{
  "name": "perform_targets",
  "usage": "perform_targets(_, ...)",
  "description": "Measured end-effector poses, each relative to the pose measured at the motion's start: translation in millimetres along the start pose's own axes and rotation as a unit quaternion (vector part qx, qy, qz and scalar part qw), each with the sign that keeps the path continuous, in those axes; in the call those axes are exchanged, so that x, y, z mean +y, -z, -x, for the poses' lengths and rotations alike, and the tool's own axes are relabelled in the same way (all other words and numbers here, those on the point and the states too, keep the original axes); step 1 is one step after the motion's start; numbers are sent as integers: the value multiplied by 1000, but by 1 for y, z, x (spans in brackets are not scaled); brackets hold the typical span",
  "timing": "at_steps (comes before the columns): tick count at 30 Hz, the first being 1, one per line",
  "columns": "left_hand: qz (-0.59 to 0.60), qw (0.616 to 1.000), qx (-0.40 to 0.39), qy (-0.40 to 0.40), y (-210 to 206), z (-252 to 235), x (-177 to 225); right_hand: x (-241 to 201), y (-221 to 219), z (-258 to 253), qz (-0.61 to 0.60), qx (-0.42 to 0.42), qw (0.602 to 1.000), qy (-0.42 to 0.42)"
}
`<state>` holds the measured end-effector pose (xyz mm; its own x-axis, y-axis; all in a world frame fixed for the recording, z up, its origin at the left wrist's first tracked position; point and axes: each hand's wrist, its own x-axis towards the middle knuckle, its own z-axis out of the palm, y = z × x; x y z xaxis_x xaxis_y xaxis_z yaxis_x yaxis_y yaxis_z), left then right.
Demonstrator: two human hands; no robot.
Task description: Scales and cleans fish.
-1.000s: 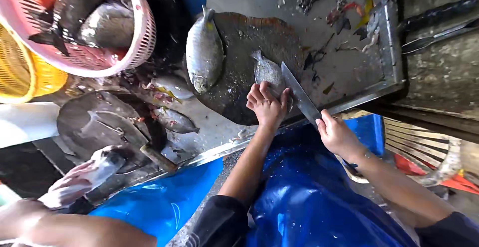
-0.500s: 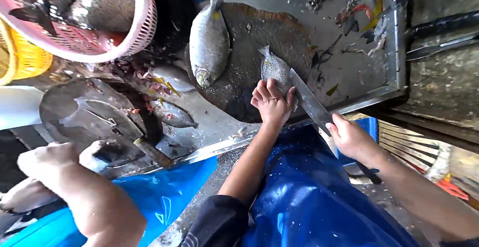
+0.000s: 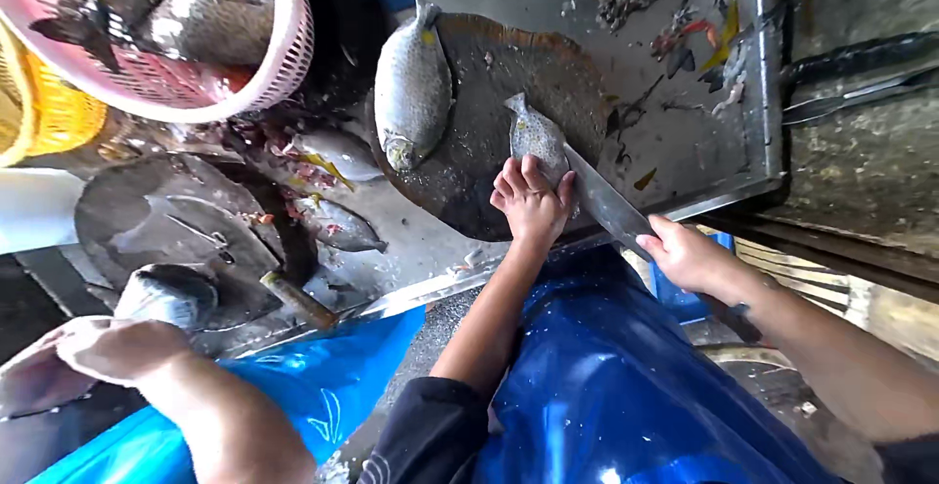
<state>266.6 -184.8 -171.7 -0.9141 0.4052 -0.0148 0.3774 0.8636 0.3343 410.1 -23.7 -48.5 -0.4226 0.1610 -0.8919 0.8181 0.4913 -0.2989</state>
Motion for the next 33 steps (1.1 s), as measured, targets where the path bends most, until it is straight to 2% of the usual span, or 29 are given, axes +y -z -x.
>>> perform_targets(7,13,999,-43,14,6,-3,2,9,-9,0,-5,-3,1000,-2)
perform_targets(14,3,996,-90,2,12,-3,-3,7,-4,7,11,-44,998,-34)
perform_targets(22,15,994,-103,-18,17,-15,-13,0,-3,-2,-58,-53,996,-50)
perform_targets(25,5,994,-106,-31,18,-16,-19,10,-3,0,-87,-57,994,-36)
perform_targets(29,0,993,-115,-30,20,-17,-17,17,8,12,-82,-71,994,-28)
perform_targets(33,-10,993,-113,-39,19,-19,-20,12,26,2,-57,-84,995,-17)
